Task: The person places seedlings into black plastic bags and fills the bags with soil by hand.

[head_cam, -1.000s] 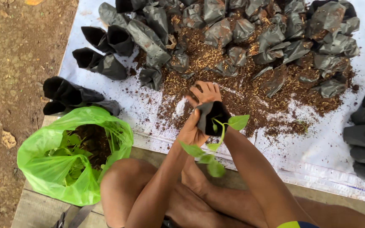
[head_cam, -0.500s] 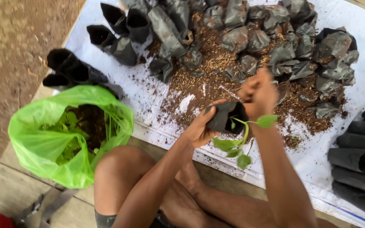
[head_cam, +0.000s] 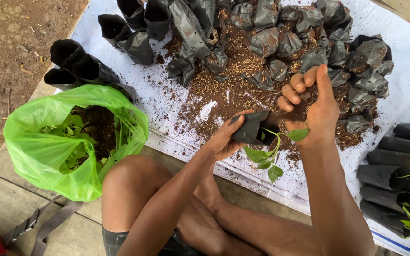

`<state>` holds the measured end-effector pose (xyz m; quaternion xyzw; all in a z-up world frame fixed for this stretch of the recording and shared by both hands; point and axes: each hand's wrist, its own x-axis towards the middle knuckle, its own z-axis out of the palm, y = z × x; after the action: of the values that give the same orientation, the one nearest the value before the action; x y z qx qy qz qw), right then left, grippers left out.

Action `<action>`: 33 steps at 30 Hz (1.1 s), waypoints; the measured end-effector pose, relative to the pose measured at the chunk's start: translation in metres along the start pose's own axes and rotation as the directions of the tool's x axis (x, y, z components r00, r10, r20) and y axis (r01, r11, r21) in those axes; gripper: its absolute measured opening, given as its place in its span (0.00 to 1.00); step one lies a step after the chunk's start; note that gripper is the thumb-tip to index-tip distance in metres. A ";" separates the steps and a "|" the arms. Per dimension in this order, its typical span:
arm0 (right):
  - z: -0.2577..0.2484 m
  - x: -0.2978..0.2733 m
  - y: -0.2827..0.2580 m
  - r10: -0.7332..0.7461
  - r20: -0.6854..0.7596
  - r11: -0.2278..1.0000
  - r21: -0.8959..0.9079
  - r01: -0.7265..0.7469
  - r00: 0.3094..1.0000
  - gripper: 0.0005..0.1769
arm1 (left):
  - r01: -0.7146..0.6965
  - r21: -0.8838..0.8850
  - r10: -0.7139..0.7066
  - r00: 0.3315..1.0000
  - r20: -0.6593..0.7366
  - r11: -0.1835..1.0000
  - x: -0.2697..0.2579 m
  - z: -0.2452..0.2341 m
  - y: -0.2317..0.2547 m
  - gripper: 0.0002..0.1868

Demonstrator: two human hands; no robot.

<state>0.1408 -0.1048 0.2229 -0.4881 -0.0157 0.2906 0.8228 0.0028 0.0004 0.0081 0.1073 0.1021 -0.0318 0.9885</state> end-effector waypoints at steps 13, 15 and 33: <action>-0.007 -0.006 0.015 0.017 0.143 1.000 0.009 -0.019 0.990 0.28 | -0.026 -0.030 0.027 0.999 0.046 0.999 0.003 0.003 0.004 0.31; -0.013 -0.003 0.018 0.025 0.166 1.000 0.008 -0.027 0.986 0.28 | -0.022 -0.019 0.023 0.999 0.044 1.000 0.002 0.001 0.004 0.31; -0.039 0.000 0.022 -0.063 0.258 0.983 0.184 0.015 0.964 0.21 | -0.017 -0.074 0.025 0.995 0.101 0.997 -0.012 0.015 0.012 0.40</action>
<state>0.1426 -0.1283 0.1850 -0.3682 -0.1078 0.3366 0.8599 -0.0051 0.0095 0.0274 0.0705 0.0518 -0.0231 0.9959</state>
